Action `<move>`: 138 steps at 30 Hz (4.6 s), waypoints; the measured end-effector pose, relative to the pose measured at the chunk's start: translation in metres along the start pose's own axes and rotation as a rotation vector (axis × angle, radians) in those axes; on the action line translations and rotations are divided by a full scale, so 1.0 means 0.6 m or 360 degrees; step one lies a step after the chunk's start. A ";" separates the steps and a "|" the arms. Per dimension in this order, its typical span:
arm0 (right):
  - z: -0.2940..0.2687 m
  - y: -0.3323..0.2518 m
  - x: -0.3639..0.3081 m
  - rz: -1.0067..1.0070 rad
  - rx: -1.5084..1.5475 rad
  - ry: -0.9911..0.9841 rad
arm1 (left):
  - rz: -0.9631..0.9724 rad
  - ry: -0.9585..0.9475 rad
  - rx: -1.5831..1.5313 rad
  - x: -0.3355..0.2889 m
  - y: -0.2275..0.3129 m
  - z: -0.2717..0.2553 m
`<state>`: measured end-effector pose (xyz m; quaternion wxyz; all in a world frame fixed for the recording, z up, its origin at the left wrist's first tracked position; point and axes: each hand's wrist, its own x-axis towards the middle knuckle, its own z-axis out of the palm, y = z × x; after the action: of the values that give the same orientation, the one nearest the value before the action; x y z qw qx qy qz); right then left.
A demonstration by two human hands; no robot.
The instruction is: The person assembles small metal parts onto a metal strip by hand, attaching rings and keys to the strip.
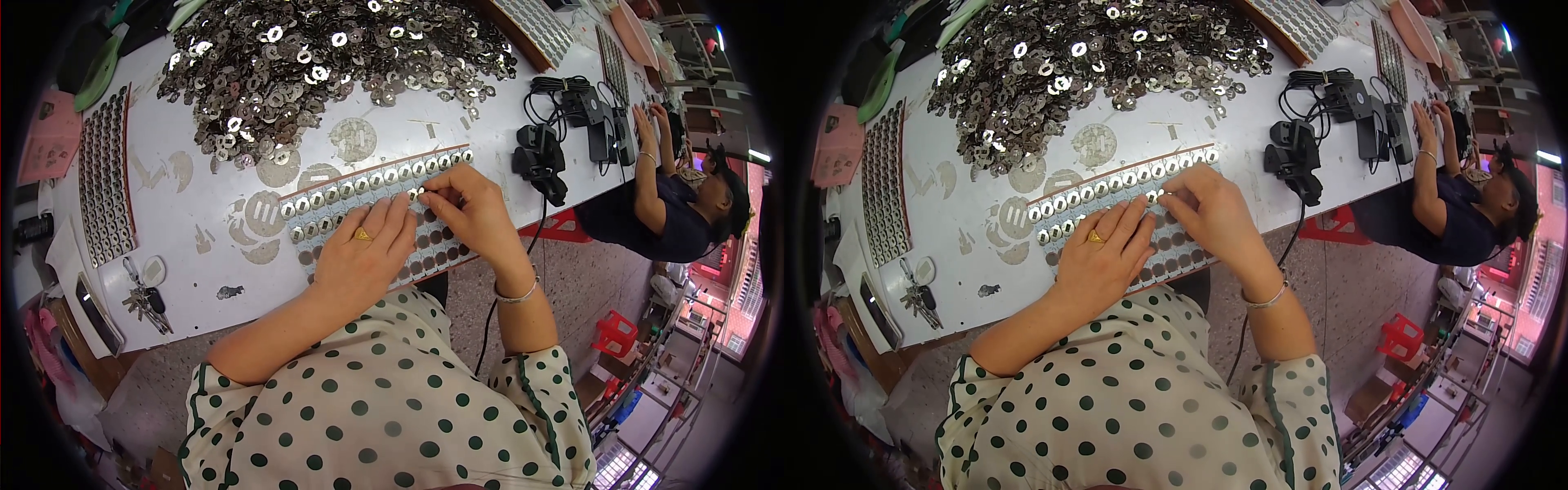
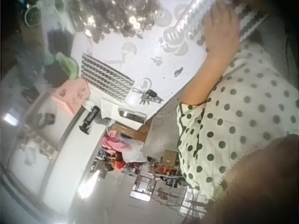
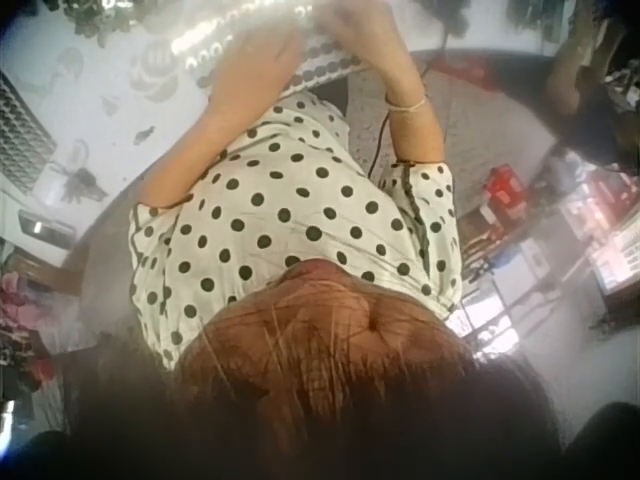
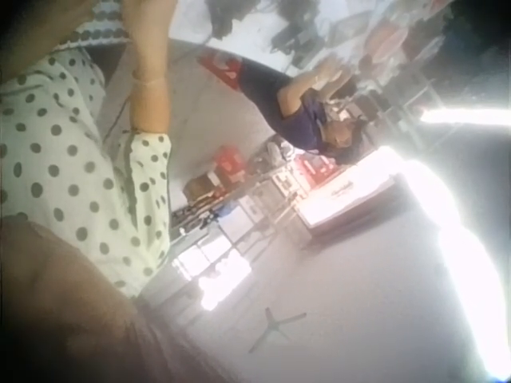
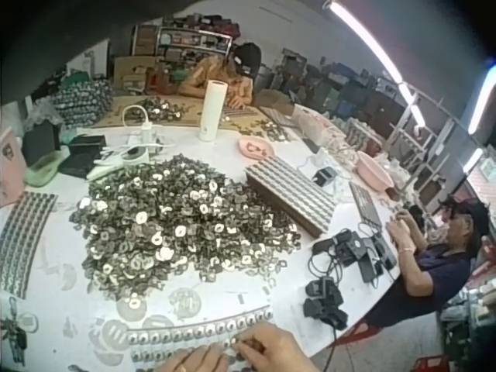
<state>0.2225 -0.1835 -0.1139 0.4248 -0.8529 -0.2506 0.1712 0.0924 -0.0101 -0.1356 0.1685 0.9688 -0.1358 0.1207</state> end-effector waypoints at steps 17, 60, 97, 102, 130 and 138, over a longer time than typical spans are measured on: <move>0.037 -0.012 0.157 -0.0595 -0.0324 0.0142 | -0.0017 0.0091 -0.0206 -0.001 -0.010 0.003; -0.036 0.001 0.005 0.0350 0.0295 -0.0069 | 0.0034 -0.0004 -0.0019 0.006 0.001 -0.001; 0.044 -0.046 0.070 -0.0310 -0.0173 0.0584 | 0.0041 0.0196 -0.0010 0.014 -0.001 0.021; 0.078 -0.025 0.123 -0.0550 -0.0476 0.0485 | 0.0039 0.0203 -0.0095 0.011 -0.007 0.022; -0.030 0.027 0.006 0.0326 0.0272 -0.0080 | -0.0078 0.0107 -0.0188 0.001 -0.022 0.003; -0.030 0.048 0.006 0.0081 0.0278 0.0060 | -0.0062 0.0082 -0.0086 0.012 -0.012 0.002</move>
<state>0.2429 -0.2076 -0.1268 0.4977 -0.8218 -0.2049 0.1871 0.1017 -0.0056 -0.1366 0.2004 0.9630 -0.1157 0.1385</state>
